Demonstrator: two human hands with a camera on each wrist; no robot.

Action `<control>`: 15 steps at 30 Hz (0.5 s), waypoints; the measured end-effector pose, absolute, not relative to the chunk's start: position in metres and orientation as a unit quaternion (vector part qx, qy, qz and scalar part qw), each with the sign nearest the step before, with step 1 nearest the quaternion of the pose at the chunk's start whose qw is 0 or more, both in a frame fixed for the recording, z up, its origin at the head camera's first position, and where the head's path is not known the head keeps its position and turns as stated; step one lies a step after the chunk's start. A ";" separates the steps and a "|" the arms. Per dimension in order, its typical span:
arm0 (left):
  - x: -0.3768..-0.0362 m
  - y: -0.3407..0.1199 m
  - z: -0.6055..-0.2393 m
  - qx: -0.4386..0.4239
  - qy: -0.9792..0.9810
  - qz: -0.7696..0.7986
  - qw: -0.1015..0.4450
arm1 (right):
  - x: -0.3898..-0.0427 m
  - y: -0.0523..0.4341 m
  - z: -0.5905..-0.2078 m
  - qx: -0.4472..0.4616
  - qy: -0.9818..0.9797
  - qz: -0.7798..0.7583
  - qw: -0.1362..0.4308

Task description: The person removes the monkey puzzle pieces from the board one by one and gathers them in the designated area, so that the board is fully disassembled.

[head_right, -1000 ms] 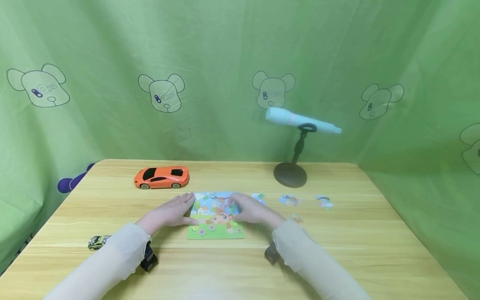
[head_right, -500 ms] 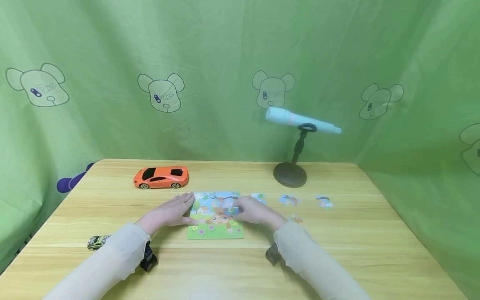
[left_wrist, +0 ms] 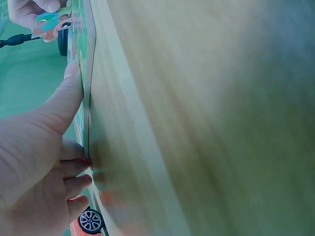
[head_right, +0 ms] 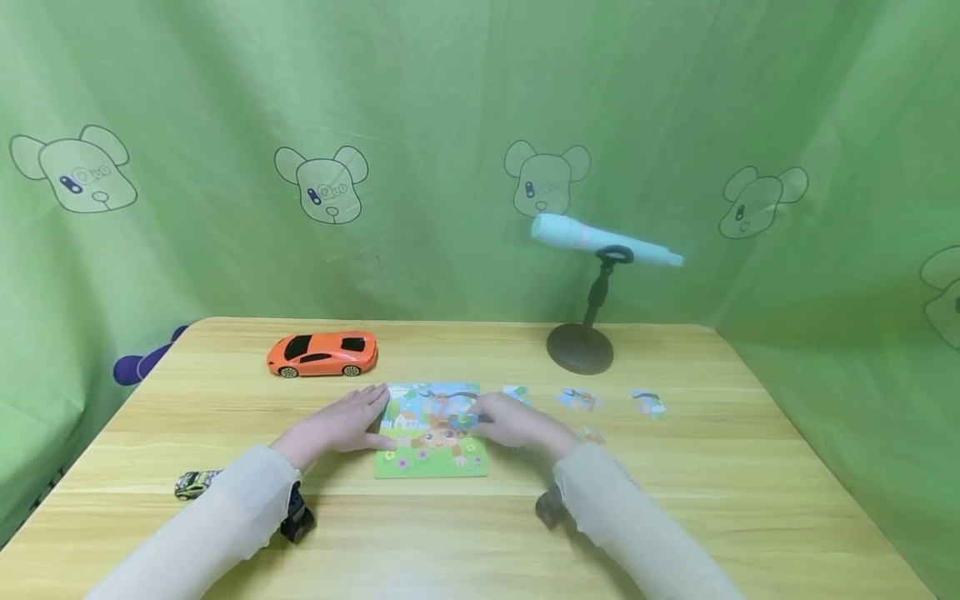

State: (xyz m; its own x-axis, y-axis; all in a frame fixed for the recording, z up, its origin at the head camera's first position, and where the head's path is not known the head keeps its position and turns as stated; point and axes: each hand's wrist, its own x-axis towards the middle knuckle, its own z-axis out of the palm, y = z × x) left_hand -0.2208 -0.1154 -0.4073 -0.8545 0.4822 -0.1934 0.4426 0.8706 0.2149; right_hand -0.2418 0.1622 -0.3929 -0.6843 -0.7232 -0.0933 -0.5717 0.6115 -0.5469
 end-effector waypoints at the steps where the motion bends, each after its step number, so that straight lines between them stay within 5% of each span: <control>1: -0.221 -0.115 -0.407 0.242 0.959 0.081 0.121 | -0.241 0.164 -0.392 -0.362 0.884 -0.253 0.154; 15: -0.220 -0.115 -0.406 0.244 0.959 0.080 0.122 | -0.235 0.233 -0.380 -0.300 0.870 -0.379 0.096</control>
State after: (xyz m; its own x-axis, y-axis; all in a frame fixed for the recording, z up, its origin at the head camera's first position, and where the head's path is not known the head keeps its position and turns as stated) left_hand -0.2203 -0.1152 -0.4060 -0.8514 0.4868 -0.1954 0.4479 0.8685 0.2122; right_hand -0.2354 0.2335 -0.3796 -0.8017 -0.5945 0.0611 -0.4497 0.5327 -0.7169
